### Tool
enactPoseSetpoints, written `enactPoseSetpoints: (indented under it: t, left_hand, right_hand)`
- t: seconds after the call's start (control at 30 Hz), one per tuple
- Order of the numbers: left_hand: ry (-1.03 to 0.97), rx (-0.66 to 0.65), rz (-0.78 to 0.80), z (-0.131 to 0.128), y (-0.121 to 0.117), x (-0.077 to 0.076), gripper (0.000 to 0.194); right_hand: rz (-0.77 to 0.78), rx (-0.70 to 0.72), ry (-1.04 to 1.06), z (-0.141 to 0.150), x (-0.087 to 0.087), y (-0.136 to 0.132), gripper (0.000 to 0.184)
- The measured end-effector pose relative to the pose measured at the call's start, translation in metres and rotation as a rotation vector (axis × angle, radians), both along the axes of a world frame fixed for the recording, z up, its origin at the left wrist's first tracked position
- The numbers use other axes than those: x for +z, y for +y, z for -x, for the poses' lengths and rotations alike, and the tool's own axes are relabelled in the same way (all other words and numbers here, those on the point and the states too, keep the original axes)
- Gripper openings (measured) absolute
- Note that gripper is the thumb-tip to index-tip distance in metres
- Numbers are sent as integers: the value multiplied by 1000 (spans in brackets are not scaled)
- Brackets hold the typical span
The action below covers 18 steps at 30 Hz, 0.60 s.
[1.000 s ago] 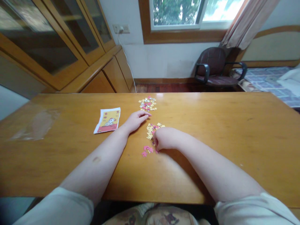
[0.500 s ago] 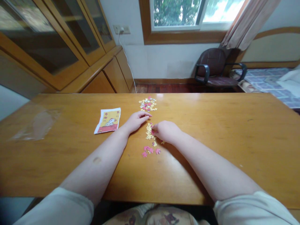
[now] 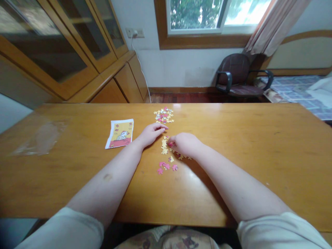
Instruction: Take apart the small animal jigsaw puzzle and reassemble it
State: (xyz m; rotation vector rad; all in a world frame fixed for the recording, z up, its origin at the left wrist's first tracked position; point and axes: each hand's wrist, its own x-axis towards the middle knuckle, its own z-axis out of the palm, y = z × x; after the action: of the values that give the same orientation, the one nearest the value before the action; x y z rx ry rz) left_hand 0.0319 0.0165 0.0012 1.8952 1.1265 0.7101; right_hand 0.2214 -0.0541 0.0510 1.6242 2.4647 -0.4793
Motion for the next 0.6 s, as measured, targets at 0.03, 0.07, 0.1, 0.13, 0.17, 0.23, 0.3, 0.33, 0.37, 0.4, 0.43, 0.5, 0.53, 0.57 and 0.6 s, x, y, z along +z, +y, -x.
enactPoseSetpoints:
  t: [0.03,0.07,0.1,0.13,0.17,0.23,0.3,0.33,0.37,0.4,0.43,0.5,0.53,0.57,0.6]
  left_hand:
    - [3,3,3,0,0,0,25]
    - [5,5,5,0,-1,1,25]
    - [6,6,4,0,-1,1,25]
    - [8,5,3,0,-1,1,25]
    - [8,4,1,0,-1,1,24]
    - [5,3,-2,0,-1,1,24]
    - [-1,1,-2,0,-1,1,24]
    - [-3,-1,-3,0,-1,1,24]
    - [-5,-4,-4,0,-1,1,24]
    - [-6,-7,-6,0,-1,2,24]
    - [-6,-9,-7,0,-1,2,24]
    - [-4,-7,-5,0,-2,3,24]
    - [-2,-4,-2,0,-2,4,24]
    - [-1,-2,2,0,-2,4,23]
    - [-2,-1,5,0,-2,4,23]
  right_hand:
    - [7,20,2,-1,0,0,36]
    - [16,34,2,-1,-1,1,36]
    - [23,43,0,-2,-1,1,36]
    - [26,47,-2,-3,-2,2,36]
    - [28,49,-2,-4,-2,2,36]
    - [34,48,0,-5,-1,3,38]
    - [31,46,-5,-7,0,3,40]
    - [27,46,-12,-7,1,3,42]
    - [21,45,-21,-6,2,3,42]
    - [16,43,-31,-6,3,3,42]
    - [12,41,-37,-5,4,3,40]
    - [12,32,-34,-4,5,3,35]
    - [13,25,-28,-4,5,3,33]
    - [12,19,-19,-4,5,3,33]
    - [13,18,-11,-4,5,3,33]
